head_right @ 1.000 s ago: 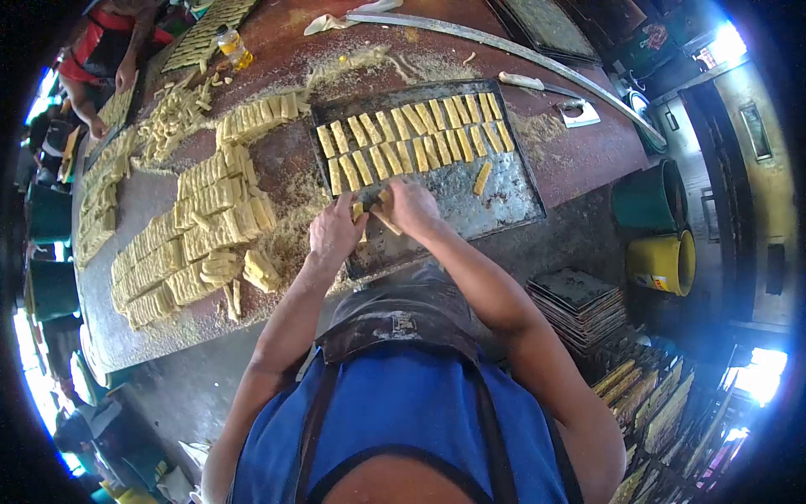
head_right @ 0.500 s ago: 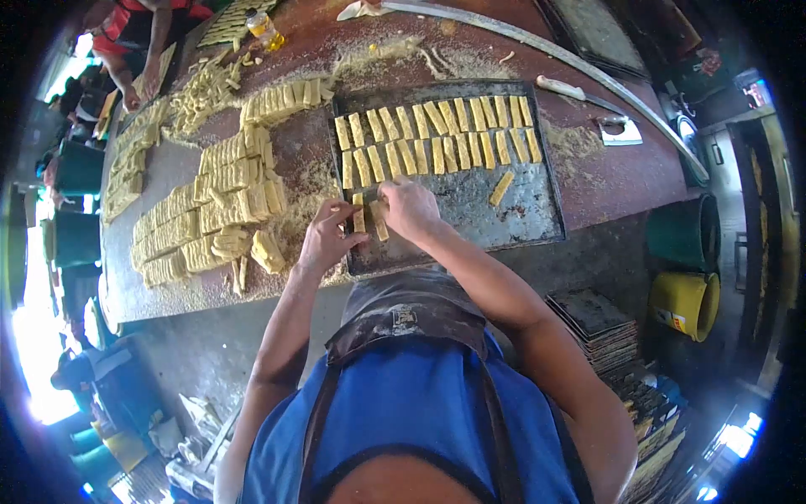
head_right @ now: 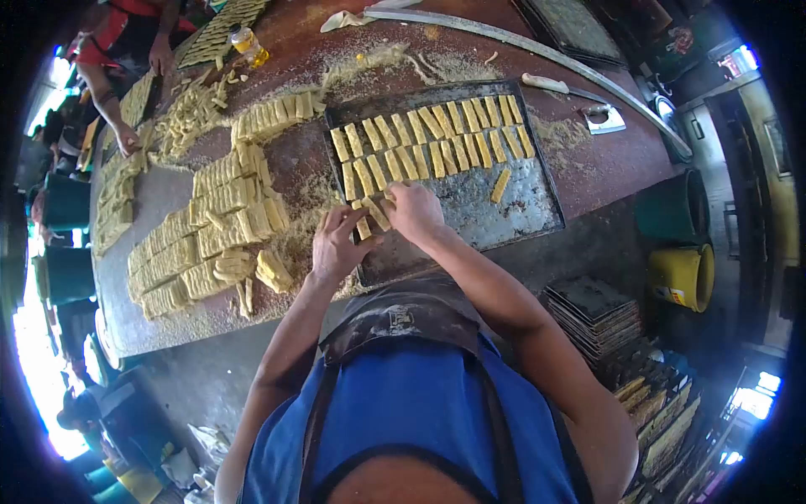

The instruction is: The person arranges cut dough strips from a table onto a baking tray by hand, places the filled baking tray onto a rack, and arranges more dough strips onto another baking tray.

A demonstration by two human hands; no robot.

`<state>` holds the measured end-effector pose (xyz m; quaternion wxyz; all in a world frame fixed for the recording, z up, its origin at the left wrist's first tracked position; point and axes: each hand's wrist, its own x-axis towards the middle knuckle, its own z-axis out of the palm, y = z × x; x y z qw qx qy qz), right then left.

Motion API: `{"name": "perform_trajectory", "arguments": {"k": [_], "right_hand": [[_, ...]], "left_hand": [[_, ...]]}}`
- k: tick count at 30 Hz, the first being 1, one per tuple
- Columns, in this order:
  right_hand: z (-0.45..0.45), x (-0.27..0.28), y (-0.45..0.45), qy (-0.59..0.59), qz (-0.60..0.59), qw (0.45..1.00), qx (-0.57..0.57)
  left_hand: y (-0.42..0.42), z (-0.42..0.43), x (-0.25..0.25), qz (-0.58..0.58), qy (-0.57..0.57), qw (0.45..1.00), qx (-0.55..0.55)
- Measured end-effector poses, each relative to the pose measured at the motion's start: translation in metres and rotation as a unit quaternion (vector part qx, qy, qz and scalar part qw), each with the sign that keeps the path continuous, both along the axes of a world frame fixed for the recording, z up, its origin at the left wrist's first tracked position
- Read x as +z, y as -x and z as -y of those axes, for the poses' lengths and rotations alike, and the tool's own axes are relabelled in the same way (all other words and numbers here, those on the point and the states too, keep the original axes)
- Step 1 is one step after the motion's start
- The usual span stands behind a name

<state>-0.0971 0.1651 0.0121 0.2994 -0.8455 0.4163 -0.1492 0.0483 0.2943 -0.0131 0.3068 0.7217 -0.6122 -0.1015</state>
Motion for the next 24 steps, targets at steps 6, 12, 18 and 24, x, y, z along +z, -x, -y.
{"name": "perform_trajectory", "arguments": {"k": [6, 12, 18, 24], "right_hand": [[-0.005, -0.025, 0.001, -0.001, -0.075, 0.997, -0.005], [0.043, -0.004, 0.063, -0.002, -0.026, 0.988, -0.154], [0.085, -0.021, 0.127, 0.065, -0.21, 0.964, -0.152], [0.032, -0.016, 0.062, -0.034, -0.074, 0.995, 0.062]], "left_hand": [[0.005, 0.018, -0.004, 0.051, -0.022, 0.998, -0.037], [-0.002, 0.015, -0.013, 0.049, -0.002, 0.997, -0.067], [0.003, 0.008, -0.003, 0.031, -0.021, 0.999, -0.032], [0.043, 0.023, 0.009, 0.073, -0.046, 0.996, 0.002]]}}
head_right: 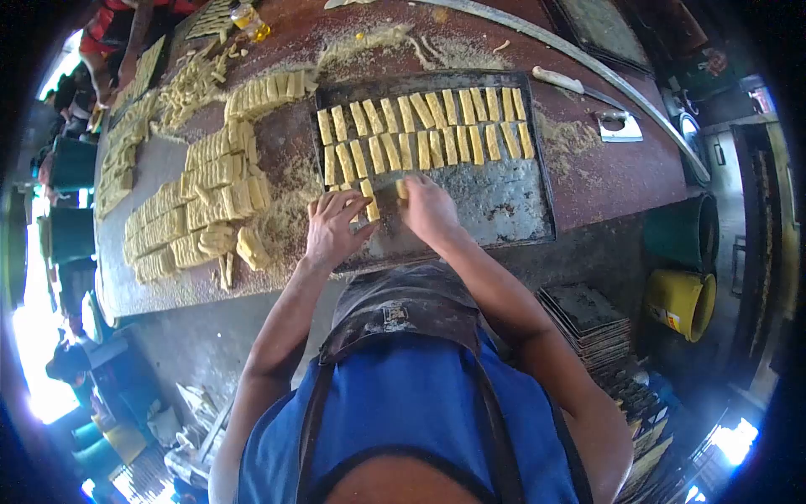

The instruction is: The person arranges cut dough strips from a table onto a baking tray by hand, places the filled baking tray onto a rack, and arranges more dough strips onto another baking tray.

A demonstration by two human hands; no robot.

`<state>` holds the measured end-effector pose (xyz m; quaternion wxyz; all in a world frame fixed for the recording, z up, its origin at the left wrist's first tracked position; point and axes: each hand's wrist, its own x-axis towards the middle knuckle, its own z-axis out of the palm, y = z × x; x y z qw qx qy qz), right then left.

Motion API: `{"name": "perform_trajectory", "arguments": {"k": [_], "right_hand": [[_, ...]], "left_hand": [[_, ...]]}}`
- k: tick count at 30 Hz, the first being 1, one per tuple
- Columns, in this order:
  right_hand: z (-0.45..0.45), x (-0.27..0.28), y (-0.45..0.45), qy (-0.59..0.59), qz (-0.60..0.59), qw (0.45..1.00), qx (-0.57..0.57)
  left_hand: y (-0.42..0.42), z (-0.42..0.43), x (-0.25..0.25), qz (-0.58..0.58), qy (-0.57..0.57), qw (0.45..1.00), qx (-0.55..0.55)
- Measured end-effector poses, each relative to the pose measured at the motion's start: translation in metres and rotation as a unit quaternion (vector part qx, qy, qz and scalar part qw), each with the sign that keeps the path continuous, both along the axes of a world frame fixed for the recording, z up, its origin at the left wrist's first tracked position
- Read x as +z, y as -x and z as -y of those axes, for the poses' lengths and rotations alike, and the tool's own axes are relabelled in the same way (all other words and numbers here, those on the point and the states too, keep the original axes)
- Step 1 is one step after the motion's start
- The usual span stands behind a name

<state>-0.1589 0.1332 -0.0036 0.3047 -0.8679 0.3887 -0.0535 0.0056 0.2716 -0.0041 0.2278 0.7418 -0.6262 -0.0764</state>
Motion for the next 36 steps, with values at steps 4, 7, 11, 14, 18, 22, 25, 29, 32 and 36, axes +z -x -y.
{"name": "perform_trajectory", "arguments": {"k": [4, 7, 11, 14, 18, 22, 25, 29, 32, 36], "right_hand": [[0.0, -0.017, -0.021, 0.018, 0.123, 0.991, 0.044], [0.005, -0.025, -0.03, 0.004, 0.142, 0.989, 0.048], [0.006, -0.008, -0.03, -0.039, 0.091, 0.992, 0.077], [-0.008, 0.005, -0.054, -0.031, 0.184, 0.982, -0.013], [-0.048, 0.002, -0.119, -0.184, 0.13, 0.969, 0.098], [-0.121, 0.003, -0.215, -0.334, 0.022, 0.934, 0.125], [-0.152, -0.009, -0.266, -0.223, -0.087, 0.962, 0.131], [-0.163, -0.009, -0.283, -0.176, -0.136, 0.967, 0.124], [-0.171, -0.006, -0.282, -0.142, -0.091, 0.97, 0.178], [-0.163, 0.0, -0.278, -0.164, -0.084, 0.959, 0.217]], "left_hand": [[0.006, 0.001, -0.004, -0.005, -0.021, 0.999, 0.042], [0.001, -0.015, 0.01, -0.019, 0.041, 0.994, 0.096], [-0.043, -0.081, 0.022, 0.009, 0.073, 0.971, 0.228], [-0.093, -0.144, 0.014, -0.044, 0.13, 0.903, 0.408], [-0.146, -0.185, 0.013, -0.293, -0.027, 0.818, 0.494], [-0.156, -0.19, 0.001, -0.339, -0.108, 0.849, 0.39], [-0.157, -0.197, -0.028, -0.356, -0.066, 0.867, 0.344], [-0.156, -0.198, -0.045, -0.392, -0.021, 0.849, 0.354], [-0.155, -0.196, -0.026, -0.359, -0.02, 0.869, 0.341], [-0.159, -0.196, -0.014, -0.346, -0.041, 0.875, 0.335]]}}
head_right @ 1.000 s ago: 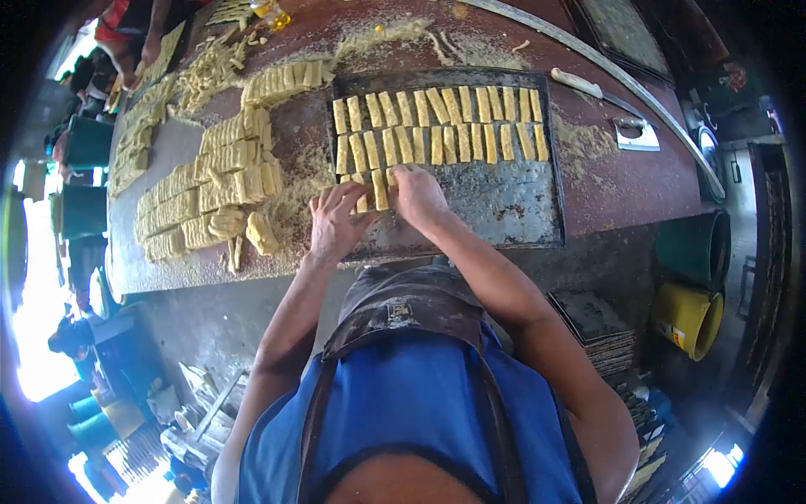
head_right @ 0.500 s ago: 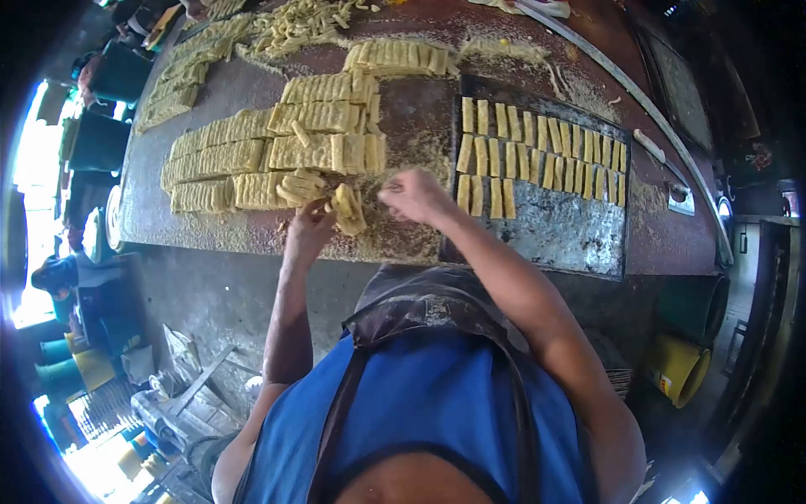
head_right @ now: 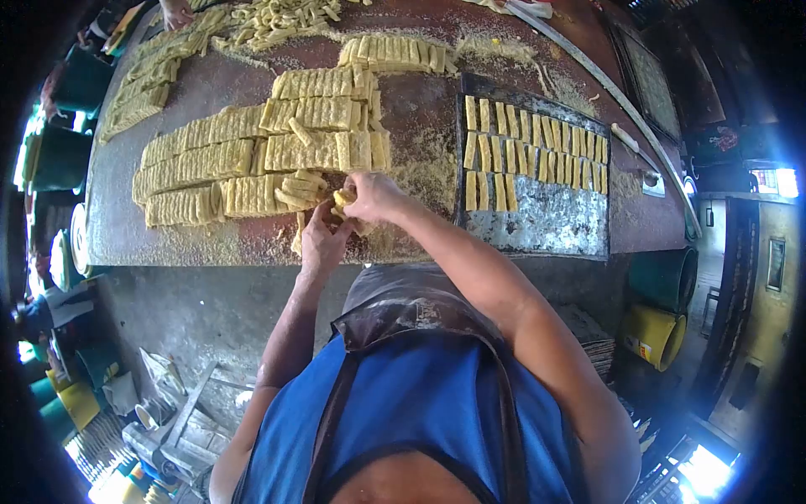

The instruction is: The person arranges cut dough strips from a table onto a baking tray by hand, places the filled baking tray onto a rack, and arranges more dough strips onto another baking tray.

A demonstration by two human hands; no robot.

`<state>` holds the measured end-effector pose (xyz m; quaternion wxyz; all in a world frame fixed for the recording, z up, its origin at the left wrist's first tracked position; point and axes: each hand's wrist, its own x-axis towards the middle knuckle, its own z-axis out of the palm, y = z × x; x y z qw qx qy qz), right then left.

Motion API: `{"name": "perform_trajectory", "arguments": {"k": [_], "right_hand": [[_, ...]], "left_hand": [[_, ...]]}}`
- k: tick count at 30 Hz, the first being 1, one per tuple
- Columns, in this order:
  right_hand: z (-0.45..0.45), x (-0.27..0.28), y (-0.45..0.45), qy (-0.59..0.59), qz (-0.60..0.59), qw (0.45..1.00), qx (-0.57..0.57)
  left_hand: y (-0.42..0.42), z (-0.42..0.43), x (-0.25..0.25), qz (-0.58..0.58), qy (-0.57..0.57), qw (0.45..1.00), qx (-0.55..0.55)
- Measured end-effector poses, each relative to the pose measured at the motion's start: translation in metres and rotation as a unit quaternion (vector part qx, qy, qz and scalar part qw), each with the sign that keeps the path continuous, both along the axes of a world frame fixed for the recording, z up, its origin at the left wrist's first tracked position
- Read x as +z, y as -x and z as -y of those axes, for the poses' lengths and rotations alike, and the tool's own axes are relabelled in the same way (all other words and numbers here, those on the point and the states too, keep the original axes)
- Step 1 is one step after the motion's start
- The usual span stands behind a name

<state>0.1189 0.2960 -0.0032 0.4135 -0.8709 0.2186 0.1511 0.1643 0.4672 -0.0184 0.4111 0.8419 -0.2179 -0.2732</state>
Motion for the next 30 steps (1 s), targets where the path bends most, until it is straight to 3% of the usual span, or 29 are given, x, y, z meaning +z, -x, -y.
{"name": "perform_trajectory", "arguments": {"k": [1, 3, 4, 5, 7, 8, 10, 13, 15, 16, 20, 21, 23, 24, 25, 27, 29, 30], "right_hand": [[0.006, 0.002, 0.004, 0.0, 0.0, 1.0, 0.0], [0.021, 0.004, 0.017, -0.149, 0.016, 0.985, -0.083], [0.032, -0.013, 0.023, -0.33, 0.032, 0.935, -0.122], [0.044, -0.028, 0.037, -0.423, 0.044, 0.888, -0.175], [0.055, -0.006, 0.058, -0.526, 0.093, 0.813, -0.232], [0.061, -0.004, 0.067, -0.525, 0.098, 0.813, -0.231], [0.077, 0.0, 0.088, -0.56, 0.137, 0.78, -0.244], [0.105, 0.012, 0.124, -0.531, 0.146, 0.808, -0.21], [0.123, 0.024, 0.151, -0.509, 0.144, 0.822, -0.213], [0.13, 0.027, 0.166, -0.461, 0.144, 0.845, -0.228], [0.165, 0.019, 0.239, -0.383, 0.165, 0.864, -0.282], [0.172, 0.012, 0.254, -0.373, 0.166, 0.865, -0.291], [0.179, 0.004, 0.274, -0.394, 0.18, 0.84, -0.328], [0.188, -0.008, 0.279, -0.347, 0.165, 0.864, -0.326], [0.195, -0.013, 0.281, -0.3, 0.151, 0.885, -0.322], [0.205, -0.013, 0.281, -0.293, 0.16, 0.88, -0.338], [0.212, -0.007, 0.277, -0.05, 0.112, 0.947, -0.297], [0.213, -0.009, 0.273, -0.04, 0.114, 0.952, -0.281]], "left_hand": [[0.0, 0.002, 0.004, -0.017, -0.008, 1.0, -0.005], [0.001, 0.001, -0.004, -0.002, 0.011, 1.0, -0.012], [0.0, 0.002, -0.003, 0.015, 0.031, 0.999, -0.019], [0.0, 0.002, 0.0, 0.017, 0.032, 0.999, -0.021], [0.001, 0.004, 0.015, 0.033, -0.051, 0.998, -0.026], [0.0, 0.004, 0.01, 0.129, -0.067, 0.988, -0.045], [0.008, 0.02, 0.025, 0.12, -0.025, 0.992, -0.019], [0.032, 0.064, 0.03, 0.13, 0.073, 0.988, -0.033], [0.054, 0.106, 0.022, -0.148, 0.096, 0.975, -0.133], [0.073, 0.124, 0.028, -0.284, 0.169, 0.93, -0.158], [0.141, 0.18, 0.017, -0.324, 0.13, 0.925, -0.151], [0.153, 0.193, 0.009, -0.321, 0.121, 0.926, -0.155], [0.171, 0.216, -0.012, -0.153, 0.046, 0.966, -0.201], [0.182, 0.225, 0.009, -0.056, 0.009, 0.974, -0.218], [0.188, 0.231, 0.021, -0.052, 0.005, 0.974, -0.221], [0.194, 0.24, 0.036, 0.086, -0.019, 0.979, -0.186], [0.192, 0.242, 0.035, 0.083, -0.023, 0.984, -0.155], [0.189, 0.239, 0.034, 0.168, -0.024, 0.967, -0.191]]}}
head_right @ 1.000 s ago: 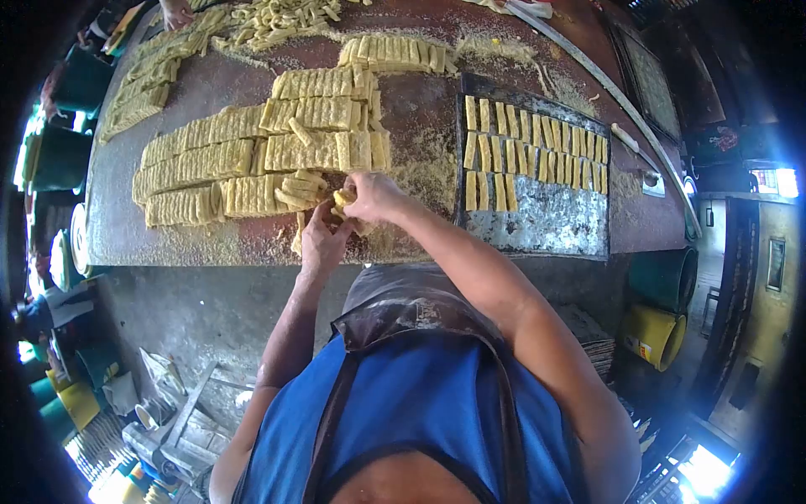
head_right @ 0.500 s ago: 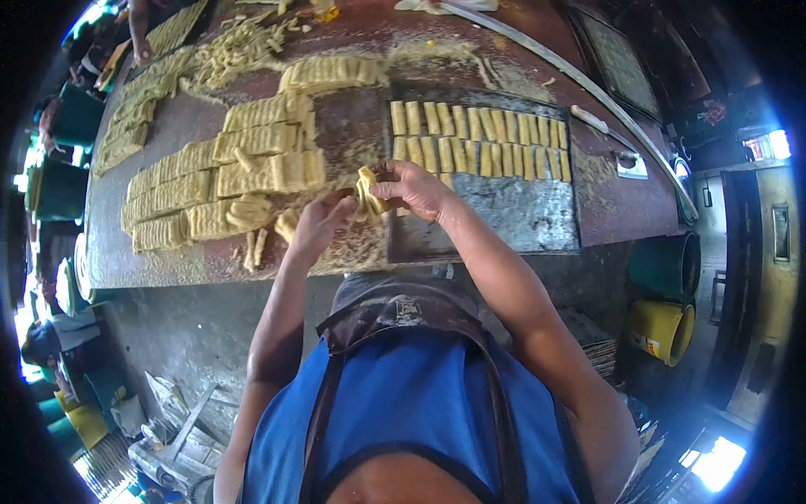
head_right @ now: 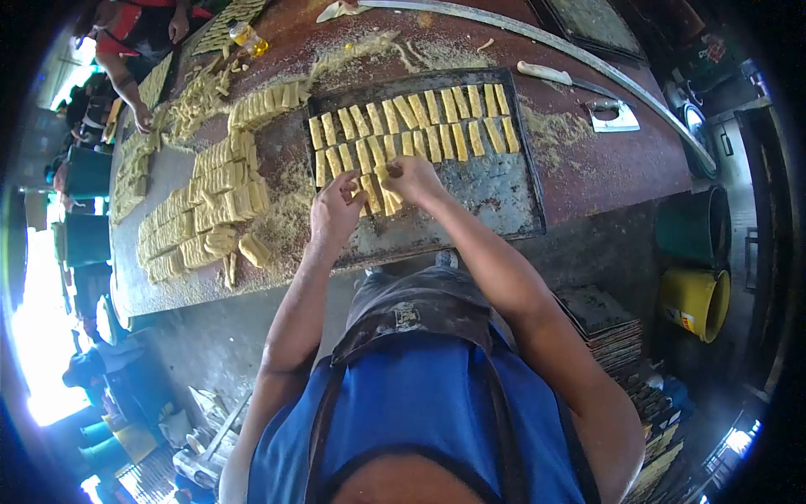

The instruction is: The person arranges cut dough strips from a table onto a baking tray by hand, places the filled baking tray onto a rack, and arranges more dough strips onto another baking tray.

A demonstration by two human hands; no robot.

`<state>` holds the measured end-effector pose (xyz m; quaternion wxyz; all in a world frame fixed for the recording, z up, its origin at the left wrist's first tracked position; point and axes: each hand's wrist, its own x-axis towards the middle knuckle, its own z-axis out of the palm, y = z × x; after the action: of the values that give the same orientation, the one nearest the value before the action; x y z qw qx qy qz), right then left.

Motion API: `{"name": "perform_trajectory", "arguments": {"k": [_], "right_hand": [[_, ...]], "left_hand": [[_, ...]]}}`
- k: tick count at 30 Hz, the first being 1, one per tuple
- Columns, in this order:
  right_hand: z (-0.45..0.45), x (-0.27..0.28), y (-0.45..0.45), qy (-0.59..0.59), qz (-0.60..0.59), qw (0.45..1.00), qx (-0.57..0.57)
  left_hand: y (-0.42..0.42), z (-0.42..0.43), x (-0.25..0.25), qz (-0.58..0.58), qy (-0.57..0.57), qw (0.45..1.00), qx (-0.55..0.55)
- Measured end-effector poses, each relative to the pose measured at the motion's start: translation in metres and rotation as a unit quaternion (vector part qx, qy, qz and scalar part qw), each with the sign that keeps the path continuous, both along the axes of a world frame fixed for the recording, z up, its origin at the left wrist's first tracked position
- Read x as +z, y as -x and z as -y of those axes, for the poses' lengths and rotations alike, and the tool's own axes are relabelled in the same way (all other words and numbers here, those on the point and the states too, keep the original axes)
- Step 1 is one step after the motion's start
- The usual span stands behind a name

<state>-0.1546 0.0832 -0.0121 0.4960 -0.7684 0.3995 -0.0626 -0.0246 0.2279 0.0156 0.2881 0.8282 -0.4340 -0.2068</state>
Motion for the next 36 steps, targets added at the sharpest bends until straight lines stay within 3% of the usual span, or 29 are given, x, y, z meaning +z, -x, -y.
{"name": "perform_trajectory", "arguments": {"k": [1, 3, 5, 7, 8, 11, 13, 15, 16, 20, 23, 26, 27, 29, 33, 36], "right_hand": [[-0.002, -0.001, -0.001, -0.002, 0.002, 1.0, -0.003], [-0.006, 0.0, -0.003, 0.048, 0.037, 0.998, 0.011], [-0.008, 0.005, 0.0, 0.028, 0.041, 0.998, -0.028], [-0.01, 0.009, 0.003, -0.015, 0.05, 0.994, -0.098], [-0.005, -0.017, 0.006, 0.006, 0.096, 0.988, -0.118], [-0.011, 0.003, 0.01, 0.035, -0.01, 0.991, -0.125], [-0.011, -0.013, 0.011, 0.053, -0.024, 0.991, -0.123], [-0.014, -0.021, 0.01, 0.04, 0.036, 0.984, -0.169], [-0.017, -0.019, 0.014, 0.108, 0.051, 0.977, -0.175], [-0.022, -0.014, 0.023, 0.09, -0.006, 0.97, -0.227], [-0.026, -0.012, 0.021, 0.122, -0.029, 0.98, -0.154], [-0.024, -0.012, 0.013, 0.18, -0.146, 0.968, -0.091], [-0.023, -0.004, 0.012, 0.18, -0.141, 0.97, -0.087], [-0.02, 0.011, 0.013, 0.061, -0.098, 0.986, -0.118], [-0.003, -0.012, 0.034, 0.047, -0.049, 0.988, -0.139], [-0.002, 0.001, 0.035, 0.123, -0.103, 0.983, -0.09]], "left_hand": [[-0.002, -0.001, -0.001, 0.083, 0.011, 0.996, -0.04], [0.0, -0.002, -0.002, 0.071, 0.01, 0.995, -0.075], [0.011, -0.002, -0.006, 0.156, -0.044, 0.976, -0.147], [0.011, -0.001, -0.013, 0.141, -0.022, 0.976, -0.164], [0.011, -0.001, -0.015, 0.142, 0.005, 0.971, -0.192], [0.004, 0.004, -0.021, 0.131, 0.046, 0.963, -0.23], [-0.002, 0.008, -0.02, 0.141, 0.051, 0.961, -0.231], [-0.008, 0.009, -0.02, 0.137, 0.065, 0.957, -0.247], [-0.01, 0.009, -0.02, 0.14, 0.071, 0.952, -0.262], [-0.005, 0.014, -0.025, 0.132, 0.097, 0.945, -0.281], [-0.003, 0.019, -0.036, 0.142, 0.106, 0.946, -0.273], [-0.004, 0.015, -0.031, 0.127, 0.082, 0.955, -0.254], [-0.005, 0.015, -0.031, 0.132, 0.081, 0.956, -0.25], [-0.003, 0.013, -0.033, 0.142, 0.093, 0.953, -0.249], [0.01, 0.011, -0.02, 0.141, 0.1, 0.948, -0.266], [0.022, 0.022, -0.011, 0.126, -0.023, 0.958, -0.257]]}}
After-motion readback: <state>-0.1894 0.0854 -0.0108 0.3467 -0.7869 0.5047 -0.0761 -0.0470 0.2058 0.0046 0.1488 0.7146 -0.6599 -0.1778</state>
